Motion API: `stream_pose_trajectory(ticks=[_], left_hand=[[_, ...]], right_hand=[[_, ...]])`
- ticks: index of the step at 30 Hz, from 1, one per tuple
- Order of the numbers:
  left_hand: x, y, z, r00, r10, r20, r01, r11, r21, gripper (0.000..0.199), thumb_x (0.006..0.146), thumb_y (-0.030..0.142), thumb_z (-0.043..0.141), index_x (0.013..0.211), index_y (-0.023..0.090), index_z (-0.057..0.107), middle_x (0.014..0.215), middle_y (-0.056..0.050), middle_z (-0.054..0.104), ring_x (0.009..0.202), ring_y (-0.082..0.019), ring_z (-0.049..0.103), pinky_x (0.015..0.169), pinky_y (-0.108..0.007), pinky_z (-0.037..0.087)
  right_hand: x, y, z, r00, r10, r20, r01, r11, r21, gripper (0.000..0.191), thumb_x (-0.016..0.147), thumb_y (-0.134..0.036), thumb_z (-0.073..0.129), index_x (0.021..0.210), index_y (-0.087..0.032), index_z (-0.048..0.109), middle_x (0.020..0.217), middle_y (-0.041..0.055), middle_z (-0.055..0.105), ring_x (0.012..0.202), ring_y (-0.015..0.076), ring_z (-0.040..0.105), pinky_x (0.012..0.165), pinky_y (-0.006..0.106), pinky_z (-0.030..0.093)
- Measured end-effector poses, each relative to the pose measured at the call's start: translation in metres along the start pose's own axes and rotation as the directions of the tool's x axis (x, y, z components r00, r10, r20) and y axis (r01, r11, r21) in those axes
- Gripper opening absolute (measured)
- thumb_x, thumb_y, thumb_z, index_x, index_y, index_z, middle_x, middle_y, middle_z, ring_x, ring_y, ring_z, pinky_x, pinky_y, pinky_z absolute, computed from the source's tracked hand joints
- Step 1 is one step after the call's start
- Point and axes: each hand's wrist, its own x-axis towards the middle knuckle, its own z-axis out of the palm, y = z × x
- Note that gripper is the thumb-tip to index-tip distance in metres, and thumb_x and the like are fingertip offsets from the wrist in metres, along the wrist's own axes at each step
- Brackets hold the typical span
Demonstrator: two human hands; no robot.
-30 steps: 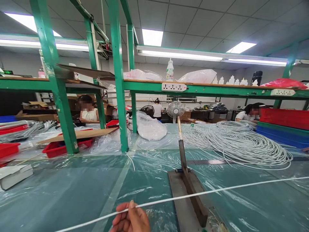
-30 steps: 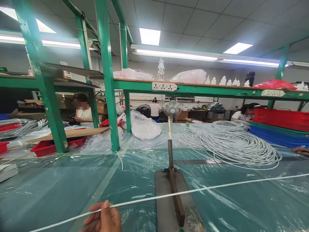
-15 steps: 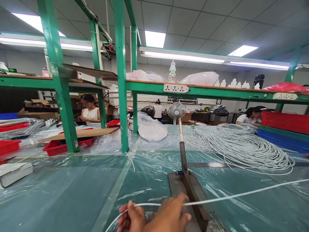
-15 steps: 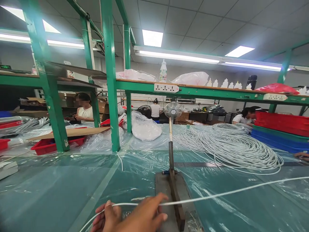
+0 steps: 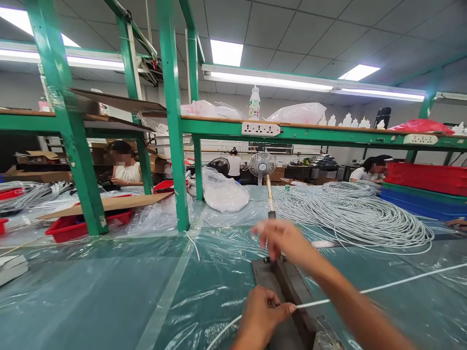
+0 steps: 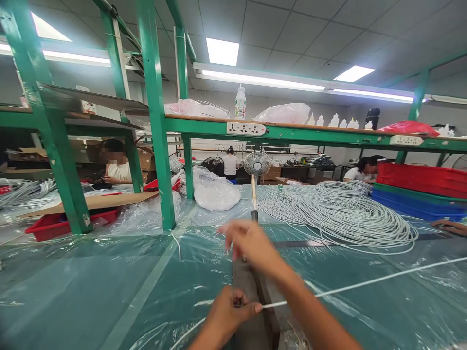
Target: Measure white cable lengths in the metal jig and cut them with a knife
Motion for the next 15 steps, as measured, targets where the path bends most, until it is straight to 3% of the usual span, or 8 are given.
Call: stream_pose_trajectory(ticks=[2, 4, 8, 12, 15], left_hand=[[0.003, -0.003, 0.004, 0.999, -0.008, -0.051, 0.006, 0.999, -0.037, 0.030, 0.060, 0.039, 0.067, 0.050, 0.014, 0.054, 0.047, 0.005, 0.037, 0.051, -0.009, 0.036, 0.047, -0.021, 0.020], [0.008, -0.009, 0.007, 0.996, -0.038, -0.079, 0.031, 0.995, -0.091, 0.032, 0.057, 0.038, 0.068, 0.048, 0.014, 0.049, 0.047, 0.005, 0.036, 0.051, -0.009, 0.034, 0.048, -0.022, 0.018], [0.019, -0.024, 0.012, 0.996, -0.086, -0.011, 0.081, 0.974, -0.213, 0.036, 0.052, 0.042, 0.068, 0.047, 0.016, 0.044, 0.046, 0.005, 0.035, 0.049, -0.009, 0.033, 0.048, -0.022, 0.018], [0.025, -0.029, 0.015, 0.995, -0.097, 0.034, 0.102, 0.968, -0.230, 0.038, 0.050, 0.041, 0.067, 0.043, 0.016, 0.040, 0.043, 0.005, 0.033, 0.047, -0.008, 0.030, 0.048, -0.023, 0.017], [0.023, -0.022, 0.018, 0.989, -0.145, -0.027, 0.136, 0.969, -0.205, 0.034, 0.050, 0.034, 0.066, 0.042, 0.017, 0.037, 0.042, 0.005, 0.032, 0.046, -0.008, 0.029, 0.047, -0.023, 0.016]], right_hand=[[0.048, -0.014, -0.025, 0.964, -0.048, -0.261, 0.035, 0.998, -0.054, 0.016, 0.086, -0.025, 0.047, 0.091, -0.012, 0.055, 0.070, -0.0028, 0.053, 0.044, 0.0026, 0.043, 0.040, 0.015, 0.034], [0.095, -0.017, -0.049, 0.910, -0.003, -0.415, -0.022, 0.998, -0.055, 0.015, 0.087, -0.024, 0.045, 0.094, -0.013, 0.053, 0.075, -0.0019, 0.052, 0.045, 0.0025, 0.042, 0.040, 0.015, 0.034], [0.153, -0.003, -0.073, 0.887, 0.189, -0.420, -0.197, 0.980, 0.026, 0.025, 0.086, -0.032, 0.046, 0.100, -0.012, 0.051, 0.083, 0.0025, 0.054, 0.059, 0.0080, 0.050, 0.050, 0.021, 0.044], [0.168, 0.009, -0.071, 0.886, 0.296, -0.357, -0.270, 0.955, 0.122, 0.033, 0.087, -0.040, 0.043, 0.104, -0.013, 0.049, 0.086, 0.0038, 0.054, 0.064, 0.0101, 0.053, 0.055, 0.025, 0.047], [0.169, 0.009, -0.069, 0.881, 0.337, -0.330, -0.295, 0.940, 0.173, 0.037, 0.087, -0.045, 0.040, 0.099, -0.012, 0.051, 0.078, 0.0019, 0.053, 0.057, 0.0081, 0.049, 0.050, 0.023, 0.044]])
